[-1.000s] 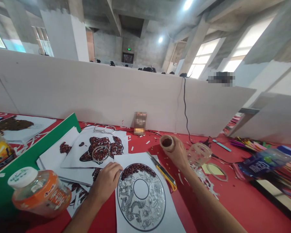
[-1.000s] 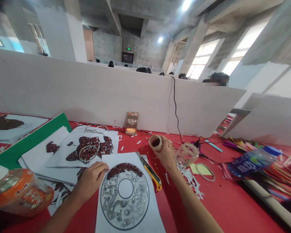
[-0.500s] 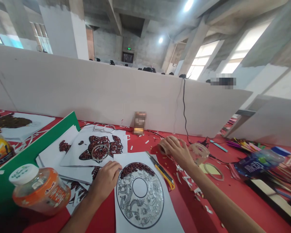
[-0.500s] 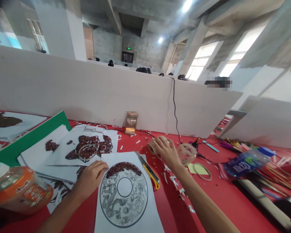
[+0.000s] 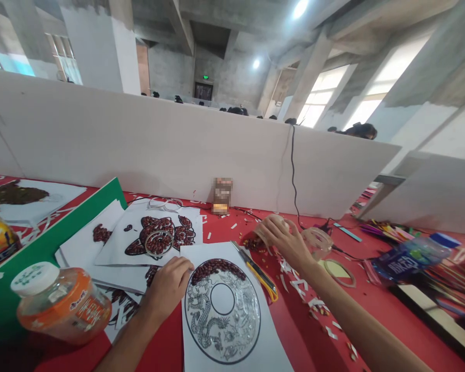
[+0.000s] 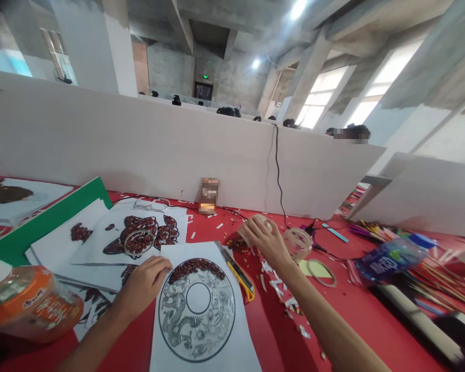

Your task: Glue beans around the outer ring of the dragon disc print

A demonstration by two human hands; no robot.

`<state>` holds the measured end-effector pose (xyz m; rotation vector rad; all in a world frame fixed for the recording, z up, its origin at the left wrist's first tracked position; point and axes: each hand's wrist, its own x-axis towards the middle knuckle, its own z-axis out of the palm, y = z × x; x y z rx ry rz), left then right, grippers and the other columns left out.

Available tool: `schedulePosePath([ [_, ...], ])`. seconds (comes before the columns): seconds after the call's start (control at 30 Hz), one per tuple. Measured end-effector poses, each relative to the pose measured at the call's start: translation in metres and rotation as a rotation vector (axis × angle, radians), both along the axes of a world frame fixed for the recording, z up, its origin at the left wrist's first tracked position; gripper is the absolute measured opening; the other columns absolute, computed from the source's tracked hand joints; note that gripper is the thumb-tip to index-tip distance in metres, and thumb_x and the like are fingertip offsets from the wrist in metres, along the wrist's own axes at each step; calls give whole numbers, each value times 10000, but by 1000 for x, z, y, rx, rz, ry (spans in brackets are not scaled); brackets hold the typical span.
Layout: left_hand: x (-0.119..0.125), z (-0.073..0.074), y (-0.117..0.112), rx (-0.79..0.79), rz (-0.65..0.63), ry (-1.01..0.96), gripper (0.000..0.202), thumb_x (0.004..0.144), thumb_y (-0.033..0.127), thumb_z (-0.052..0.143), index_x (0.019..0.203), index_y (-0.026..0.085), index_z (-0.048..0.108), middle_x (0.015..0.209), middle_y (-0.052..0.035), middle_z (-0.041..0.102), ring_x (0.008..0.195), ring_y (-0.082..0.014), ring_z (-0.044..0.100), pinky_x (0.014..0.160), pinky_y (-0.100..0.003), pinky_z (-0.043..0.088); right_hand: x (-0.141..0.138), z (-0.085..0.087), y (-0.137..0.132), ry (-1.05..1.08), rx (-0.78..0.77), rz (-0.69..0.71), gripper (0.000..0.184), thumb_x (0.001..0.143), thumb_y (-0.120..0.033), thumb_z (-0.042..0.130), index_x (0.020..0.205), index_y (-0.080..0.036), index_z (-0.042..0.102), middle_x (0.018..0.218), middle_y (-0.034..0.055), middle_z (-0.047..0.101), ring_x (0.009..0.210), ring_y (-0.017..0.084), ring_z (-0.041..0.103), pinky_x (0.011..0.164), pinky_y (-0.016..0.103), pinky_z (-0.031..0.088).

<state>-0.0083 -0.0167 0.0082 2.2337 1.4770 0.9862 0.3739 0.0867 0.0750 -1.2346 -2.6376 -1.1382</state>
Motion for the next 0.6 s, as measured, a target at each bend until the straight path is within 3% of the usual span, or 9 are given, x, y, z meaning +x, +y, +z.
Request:
schedulePosePath([
  [0.3, 0, 3, -1, -11, -3, 4, 282, 942, 51, 392, 910, 205, 626, 946, -33, 686, 928, -208, 621, 852, -353, 467, 0, 2, -2, 78, -62, -64, 707, 816, 21, 466, 1476, -225, 414, 1517, 117, 491, 1427, 299, 381, 1129, 545, 286],
  [0.47, 0, 3, -1, -18, 3, 1, 262, 964, 88, 405, 897, 209, 628, 938, -29, 684, 916, -208, 620, 849, -350, 470, 7, -7, 0, 404, -187, -149, 725, 771, -87, 519, 1464, -257, 391, 1466, 112, 535, 1358, 287, 471, 1116, 506, 301],
  [0.6, 0, 3, 0, -4, 3, 2, 256, 965, 94, 410, 899, 209, 629, 934, -28, 686, 907, -206, 620, 840, -349, 474, 11, -12, 4, 715, -317, -209, 678, 763, -237, 616, 1412, -262, 423, 1389, 120, 581, 1266, 335, 542, 1046, 507, 381],
])
